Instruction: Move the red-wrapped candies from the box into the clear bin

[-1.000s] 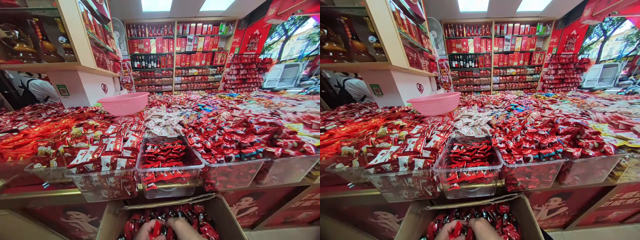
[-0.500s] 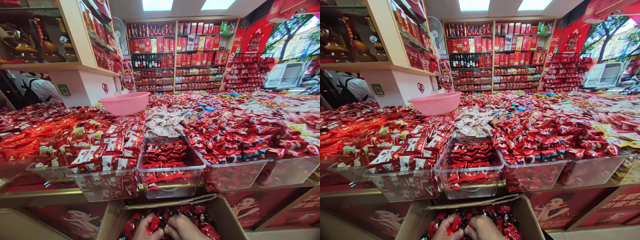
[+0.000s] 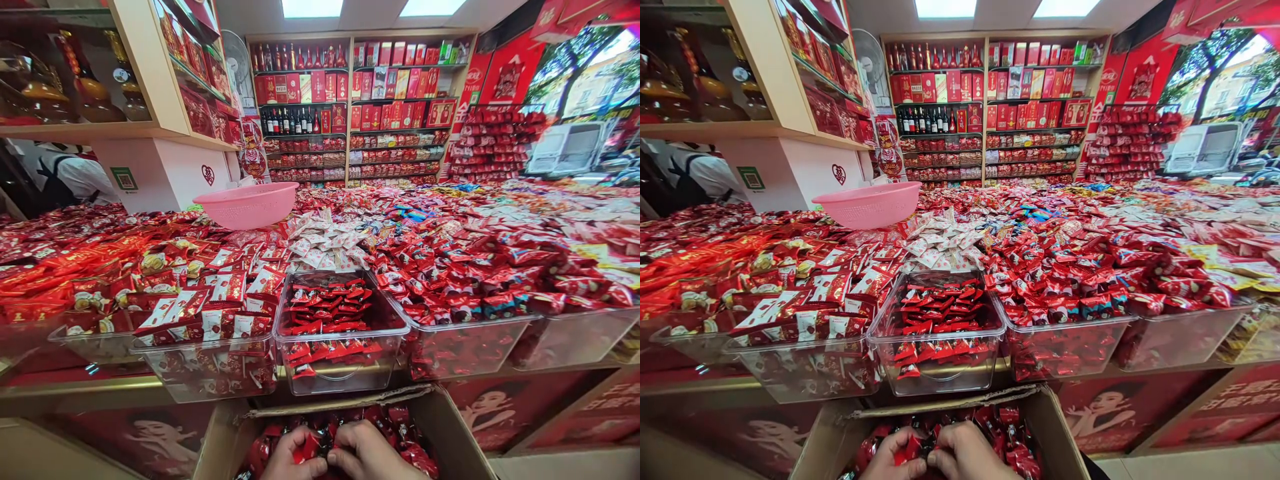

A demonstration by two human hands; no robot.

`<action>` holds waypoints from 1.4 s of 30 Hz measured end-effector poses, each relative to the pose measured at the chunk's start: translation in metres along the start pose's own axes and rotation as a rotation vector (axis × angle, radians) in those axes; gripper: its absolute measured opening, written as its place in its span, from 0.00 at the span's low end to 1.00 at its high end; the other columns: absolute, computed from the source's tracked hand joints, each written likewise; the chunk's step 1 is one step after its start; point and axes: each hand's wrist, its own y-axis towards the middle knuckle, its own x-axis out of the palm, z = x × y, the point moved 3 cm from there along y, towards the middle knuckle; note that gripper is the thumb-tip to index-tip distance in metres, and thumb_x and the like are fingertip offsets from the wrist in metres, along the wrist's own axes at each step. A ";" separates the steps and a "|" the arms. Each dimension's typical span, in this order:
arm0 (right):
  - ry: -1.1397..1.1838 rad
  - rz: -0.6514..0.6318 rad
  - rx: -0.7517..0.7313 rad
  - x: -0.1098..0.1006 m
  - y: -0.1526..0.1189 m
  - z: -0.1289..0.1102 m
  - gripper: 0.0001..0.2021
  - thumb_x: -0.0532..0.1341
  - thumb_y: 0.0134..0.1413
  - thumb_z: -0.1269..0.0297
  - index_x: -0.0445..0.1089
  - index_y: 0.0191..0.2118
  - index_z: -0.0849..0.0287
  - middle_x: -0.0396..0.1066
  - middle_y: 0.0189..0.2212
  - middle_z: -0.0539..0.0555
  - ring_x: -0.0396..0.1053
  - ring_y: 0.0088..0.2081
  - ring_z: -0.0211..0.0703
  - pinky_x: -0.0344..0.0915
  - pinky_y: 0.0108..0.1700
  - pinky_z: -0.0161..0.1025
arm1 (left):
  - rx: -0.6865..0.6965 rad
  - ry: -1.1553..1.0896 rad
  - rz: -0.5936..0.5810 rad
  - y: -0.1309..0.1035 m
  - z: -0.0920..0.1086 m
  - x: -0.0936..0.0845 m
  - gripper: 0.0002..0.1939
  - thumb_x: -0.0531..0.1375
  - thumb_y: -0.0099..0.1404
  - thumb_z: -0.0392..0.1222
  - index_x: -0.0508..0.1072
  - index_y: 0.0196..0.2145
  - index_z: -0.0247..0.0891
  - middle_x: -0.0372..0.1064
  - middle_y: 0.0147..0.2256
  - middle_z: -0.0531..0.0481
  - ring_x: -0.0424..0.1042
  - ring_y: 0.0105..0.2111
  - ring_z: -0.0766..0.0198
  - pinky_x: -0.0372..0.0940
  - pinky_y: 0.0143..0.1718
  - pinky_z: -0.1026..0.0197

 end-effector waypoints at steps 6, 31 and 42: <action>0.069 0.014 0.022 -0.002 -0.001 -0.001 0.12 0.52 0.47 0.59 0.67 0.26 0.61 0.66 0.21 0.48 0.58 0.23 0.31 0.49 0.23 0.27 | -0.018 -0.056 0.033 -0.001 0.003 0.001 0.16 0.65 0.39 0.45 0.68 0.26 0.35 0.66 0.22 0.56 0.63 0.24 0.68 0.57 0.28 0.66; 0.119 0.038 0.005 -0.006 0.001 -0.002 0.10 0.52 0.47 0.62 0.64 0.23 0.61 0.64 0.19 0.47 0.56 0.22 0.30 0.49 0.23 0.26 | -0.003 -0.158 -0.022 -0.002 0.006 0.004 0.14 0.65 0.40 0.42 0.69 0.25 0.34 0.67 0.22 0.55 0.63 0.24 0.69 0.57 0.28 0.66; 0.161 0.061 0.027 -0.003 0.000 0.000 0.12 0.51 0.49 0.59 0.64 0.25 0.61 0.66 0.21 0.48 0.58 0.23 0.31 0.51 0.24 0.26 | 0.023 -0.052 -0.067 0.000 0.001 -0.004 0.12 0.59 0.50 0.46 0.71 0.29 0.34 0.69 0.26 0.51 0.65 0.29 0.63 0.58 0.33 0.63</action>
